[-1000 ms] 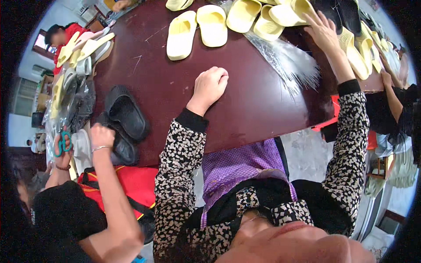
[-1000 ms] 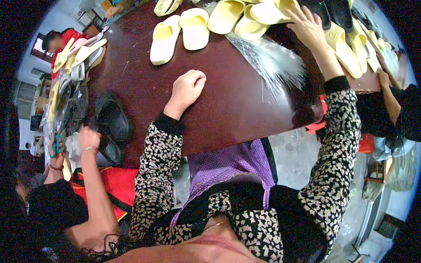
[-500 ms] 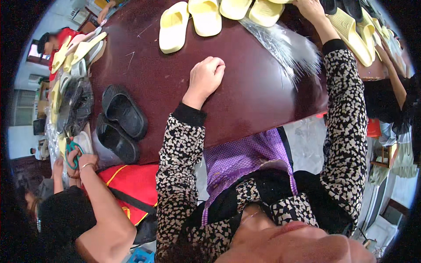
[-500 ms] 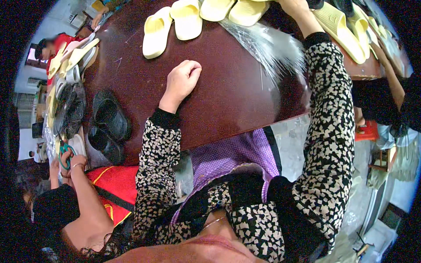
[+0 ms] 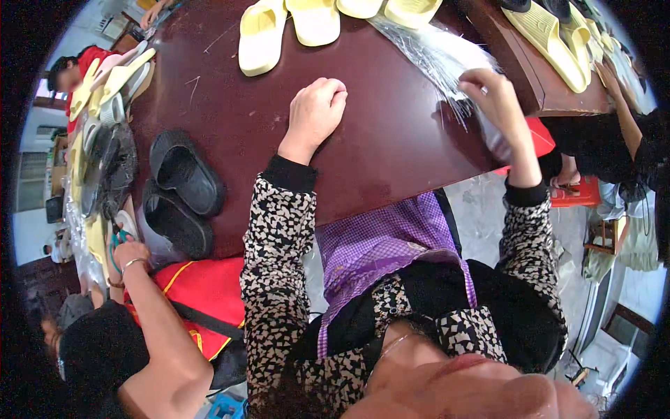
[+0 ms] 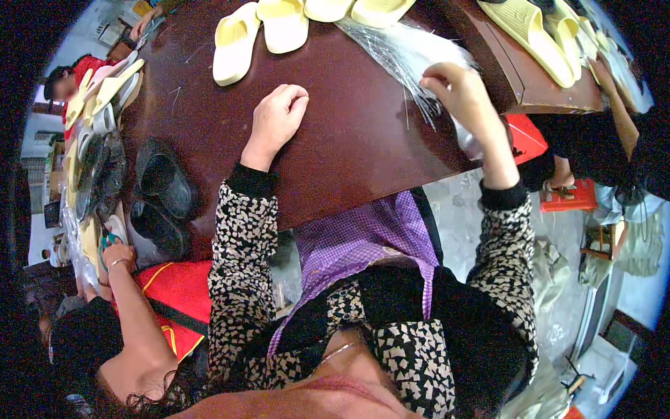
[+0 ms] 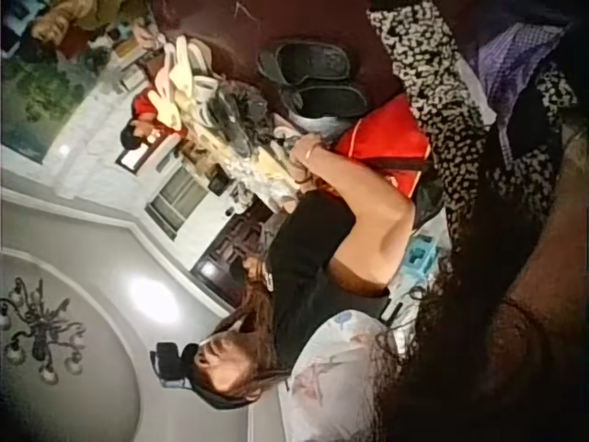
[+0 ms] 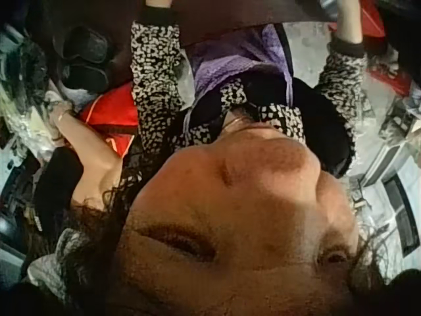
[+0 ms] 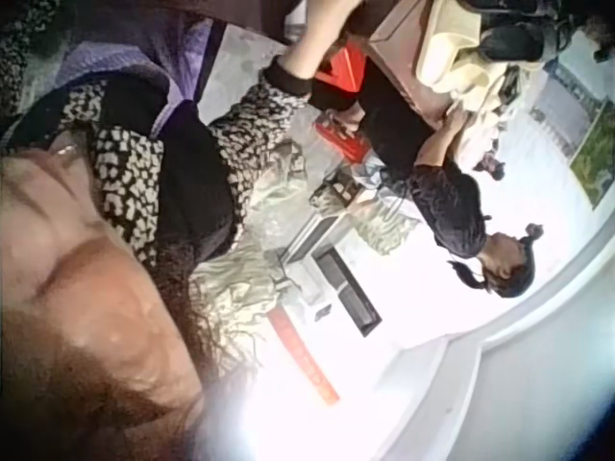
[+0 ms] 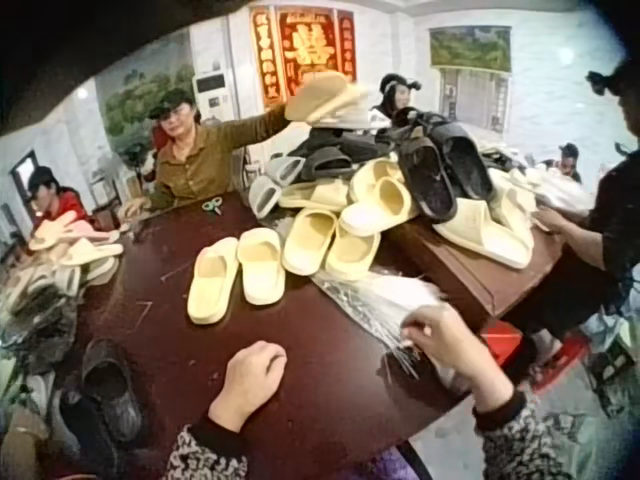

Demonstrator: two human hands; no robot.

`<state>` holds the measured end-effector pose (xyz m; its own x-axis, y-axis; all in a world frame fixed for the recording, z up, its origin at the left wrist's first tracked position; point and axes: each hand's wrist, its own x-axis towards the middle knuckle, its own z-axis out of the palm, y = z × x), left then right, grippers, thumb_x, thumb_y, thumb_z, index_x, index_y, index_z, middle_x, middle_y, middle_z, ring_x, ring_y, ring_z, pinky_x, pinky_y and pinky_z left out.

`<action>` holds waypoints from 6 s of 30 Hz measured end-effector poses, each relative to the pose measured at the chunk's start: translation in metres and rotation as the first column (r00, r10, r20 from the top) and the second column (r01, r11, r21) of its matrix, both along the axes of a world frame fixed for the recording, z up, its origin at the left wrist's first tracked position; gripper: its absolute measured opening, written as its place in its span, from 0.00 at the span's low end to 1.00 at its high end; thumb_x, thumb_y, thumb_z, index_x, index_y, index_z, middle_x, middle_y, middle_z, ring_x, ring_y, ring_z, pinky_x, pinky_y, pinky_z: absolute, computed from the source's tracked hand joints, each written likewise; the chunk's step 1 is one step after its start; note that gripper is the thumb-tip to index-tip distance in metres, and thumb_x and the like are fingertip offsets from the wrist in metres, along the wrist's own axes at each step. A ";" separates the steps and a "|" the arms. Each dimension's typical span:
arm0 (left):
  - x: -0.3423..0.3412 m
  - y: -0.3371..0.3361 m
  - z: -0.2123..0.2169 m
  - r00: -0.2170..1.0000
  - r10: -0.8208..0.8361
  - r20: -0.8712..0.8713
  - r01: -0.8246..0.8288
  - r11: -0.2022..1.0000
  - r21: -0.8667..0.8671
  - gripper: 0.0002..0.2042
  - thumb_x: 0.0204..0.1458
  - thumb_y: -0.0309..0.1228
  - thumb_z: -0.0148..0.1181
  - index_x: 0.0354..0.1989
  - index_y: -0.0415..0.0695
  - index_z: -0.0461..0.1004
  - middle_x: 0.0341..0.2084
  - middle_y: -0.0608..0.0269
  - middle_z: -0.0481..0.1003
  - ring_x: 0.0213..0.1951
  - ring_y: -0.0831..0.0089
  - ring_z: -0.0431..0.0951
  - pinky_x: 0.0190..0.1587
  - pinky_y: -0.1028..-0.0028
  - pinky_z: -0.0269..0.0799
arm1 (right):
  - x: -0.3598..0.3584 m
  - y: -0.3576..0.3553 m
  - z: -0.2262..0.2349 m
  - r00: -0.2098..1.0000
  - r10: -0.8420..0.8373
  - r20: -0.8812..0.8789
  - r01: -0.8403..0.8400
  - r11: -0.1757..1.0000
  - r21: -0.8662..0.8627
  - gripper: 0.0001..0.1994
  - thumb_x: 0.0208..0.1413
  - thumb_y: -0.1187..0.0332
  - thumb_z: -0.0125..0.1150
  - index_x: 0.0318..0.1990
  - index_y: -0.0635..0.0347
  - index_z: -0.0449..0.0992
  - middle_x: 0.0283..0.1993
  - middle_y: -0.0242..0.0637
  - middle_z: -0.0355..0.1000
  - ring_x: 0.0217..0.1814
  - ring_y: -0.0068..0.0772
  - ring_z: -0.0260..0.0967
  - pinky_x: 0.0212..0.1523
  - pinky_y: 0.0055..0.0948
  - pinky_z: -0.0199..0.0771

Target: The person attaches pairs of slippers together by threading and fastening plastic tag ties through them by hand.

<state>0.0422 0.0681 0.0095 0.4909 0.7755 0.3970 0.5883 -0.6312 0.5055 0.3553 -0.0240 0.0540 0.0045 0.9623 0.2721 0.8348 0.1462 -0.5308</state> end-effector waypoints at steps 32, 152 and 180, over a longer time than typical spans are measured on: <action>0.029 0.008 0.013 0.988 -0.047 0.146 0.046 0.999 0.008 0.06 0.51 0.25 0.55 0.34 0.36 0.74 0.36 0.52 0.76 0.38 0.57 0.77 0.39 0.68 0.72 | -0.018 -0.008 -0.018 0.991 -0.127 -0.053 0.136 0.844 0.520 0.08 0.46 0.77 0.54 0.35 0.56 0.73 0.28 0.40 0.68 0.34 0.44 0.65 0.36 0.38 0.65; -0.056 -0.118 0.095 0.958 -0.003 0.285 -0.103 0.929 0.356 0.03 0.44 0.18 0.60 0.26 0.39 0.73 0.21 0.59 0.70 0.24 0.66 0.72 0.28 0.72 0.68 | -0.145 -0.032 0.066 0.901 0.392 0.186 -0.433 0.845 0.313 0.17 0.52 0.75 0.56 0.51 0.63 0.70 0.35 0.47 0.72 0.36 0.49 0.70 0.40 0.39 0.71; -0.026 0.044 0.068 0.994 -0.067 0.089 0.046 0.974 0.223 0.03 0.49 0.24 0.56 0.30 0.38 0.74 0.29 0.54 0.74 0.35 0.56 0.75 0.39 0.65 0.70 | -0.110 0.086 0.024 0.978 0.031 0.205 -0.128 0.868 0.479 0.30 0.45 0.68 0.64 0.59 0.54 0.64 0.52 0.42 0.69 0.57 0.44 0.63 0.54 0.42 0.60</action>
<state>0.0160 0.1125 0.0778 0.4832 0.6358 0.6019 0.5042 -0.7641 0.4024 0.2454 0.0619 0.0784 -0.1627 0.7010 0.6944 0.8845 0.4156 -0.2122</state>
